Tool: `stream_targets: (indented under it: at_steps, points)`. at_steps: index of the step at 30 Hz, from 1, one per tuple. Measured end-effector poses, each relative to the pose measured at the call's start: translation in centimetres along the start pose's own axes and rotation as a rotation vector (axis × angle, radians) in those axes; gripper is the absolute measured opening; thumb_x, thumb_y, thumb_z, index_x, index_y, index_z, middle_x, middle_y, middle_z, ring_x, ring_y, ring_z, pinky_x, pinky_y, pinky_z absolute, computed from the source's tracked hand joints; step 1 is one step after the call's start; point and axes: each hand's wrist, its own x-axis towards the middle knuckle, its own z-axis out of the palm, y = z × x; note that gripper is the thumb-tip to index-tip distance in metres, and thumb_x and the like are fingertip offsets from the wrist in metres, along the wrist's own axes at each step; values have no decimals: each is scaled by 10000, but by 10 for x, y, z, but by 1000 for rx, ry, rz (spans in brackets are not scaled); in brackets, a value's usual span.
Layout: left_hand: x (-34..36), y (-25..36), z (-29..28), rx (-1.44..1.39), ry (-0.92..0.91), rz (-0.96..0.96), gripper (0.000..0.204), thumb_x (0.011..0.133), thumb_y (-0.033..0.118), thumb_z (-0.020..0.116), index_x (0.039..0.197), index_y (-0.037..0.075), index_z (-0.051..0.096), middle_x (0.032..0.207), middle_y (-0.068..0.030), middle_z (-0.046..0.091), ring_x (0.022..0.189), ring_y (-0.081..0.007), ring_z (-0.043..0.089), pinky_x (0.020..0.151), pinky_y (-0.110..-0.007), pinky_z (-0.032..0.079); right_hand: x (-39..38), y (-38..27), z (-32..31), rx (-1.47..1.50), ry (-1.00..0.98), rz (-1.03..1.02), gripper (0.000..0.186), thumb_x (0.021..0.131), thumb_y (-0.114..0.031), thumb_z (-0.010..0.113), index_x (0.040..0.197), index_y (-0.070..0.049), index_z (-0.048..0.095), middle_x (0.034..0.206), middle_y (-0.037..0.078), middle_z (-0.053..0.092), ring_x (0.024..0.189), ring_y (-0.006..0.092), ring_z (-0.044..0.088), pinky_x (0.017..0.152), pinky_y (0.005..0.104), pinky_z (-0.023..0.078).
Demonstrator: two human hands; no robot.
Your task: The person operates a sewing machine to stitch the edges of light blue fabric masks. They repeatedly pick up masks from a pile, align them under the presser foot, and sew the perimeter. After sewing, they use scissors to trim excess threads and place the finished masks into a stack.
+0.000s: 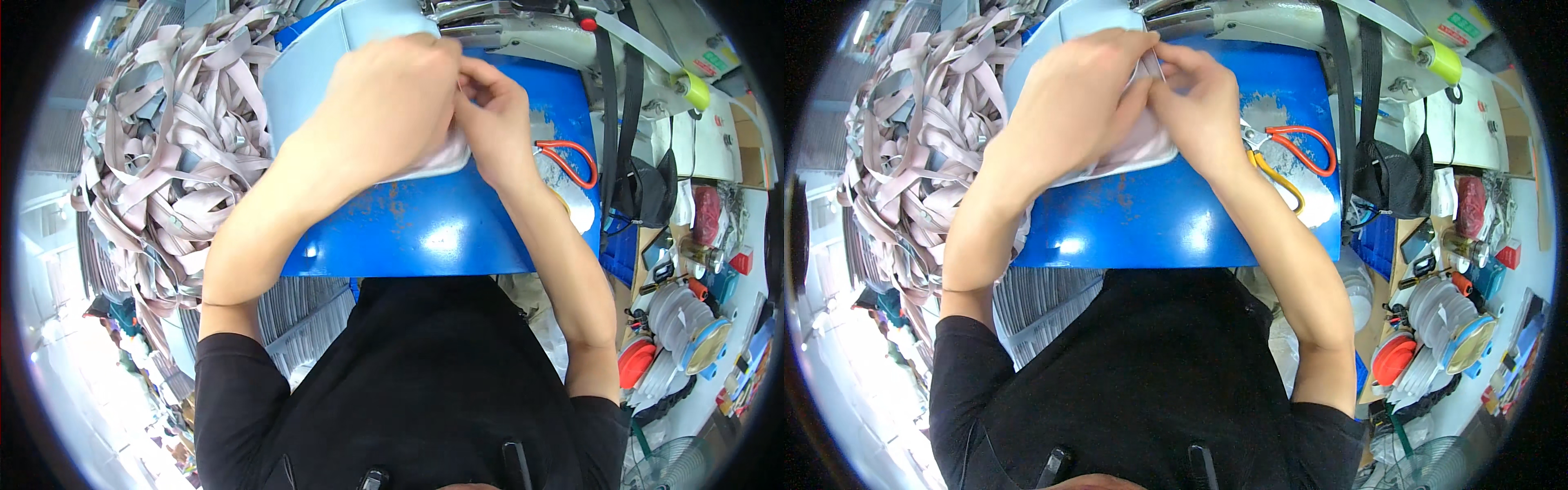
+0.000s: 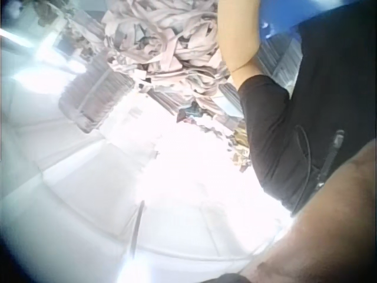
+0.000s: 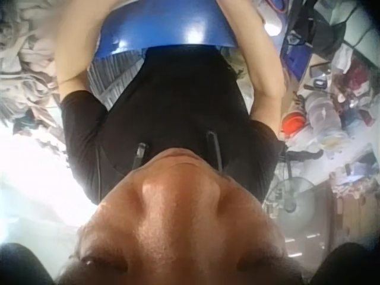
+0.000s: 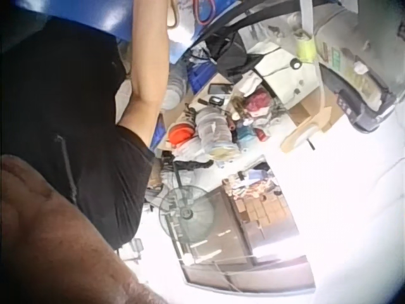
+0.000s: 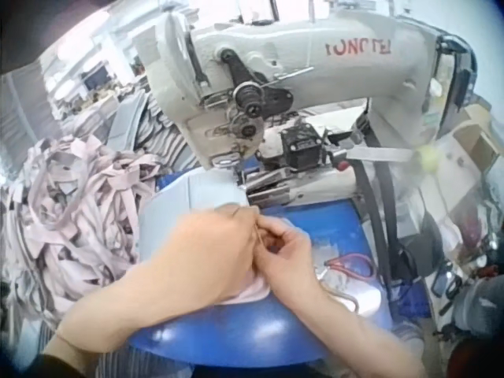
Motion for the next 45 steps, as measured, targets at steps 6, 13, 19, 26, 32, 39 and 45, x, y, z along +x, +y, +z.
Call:
stream_targets:
  at_steps: [6,13,19,26,32,39,45]
  points:
    - [-62,9,8,-56,127,34,576,712,17,774,1282,50,697,923,-85,601,799,-280,641,695,-396,535,-39,-27,-17,-147,14,32,267,857,-44,698,1105,22,772,914,51,621,764,110,609,653,261,558]
    - [-45,6,21,-104,204,135,562,668,-21,761,1223,54,710,877,-90,544,774,-282,609,645,-382,514,-32,-37,-6,292,3,301,233,937,-62,682,1143,17,759,851,12,678,696,61,620,590,214,545]
    - [-18,-28,21,-47,190,201,359,785,30,712,1142,35,681,899,-97,517,776,-273,620,618,-386,540,4,-24,10,410,-10,277,214,986,-120,707,1169,-14,741,910,8,711,772,58,657,623,228,573]
    - [0,-46,21,-64,251,146,449,784,-25,736,1221,80,723,929,-109,610,790,-311,644,691,-398,536,37,-27,30,347,189,307,238,912,-144,778,1095,9,769,922,26,736,794,74,652,644,239,519]
    - [-57,-30,55,-94,325,39,536,805,13,790,1322,-8,647,1213,-192,676,1053,-325,693,943,-391,547,40,-20,40,360,291,148,259,805,-114,814,983,72,779,885,99,764,770,117,669,694,272,519]
    - [-53,-30,25,-97,61,11,475,768,-49,660,1236,25,677,895,-162,648,841,-377,665,751,-454,559,34,-33,39,73,239,222,215,772,-94,765,930,52,760,855,126,761,745,170,699,679,323,551]
    - [-33,4,-7,48,-44,171,386,817,26,667,1197,86,691,908,-125,612,793,-340,653,682,-453,549,35,-21,21,216,54,304,276,793,-20,714,1058,56,735,847,108,732,670,182,666,554,327,514]
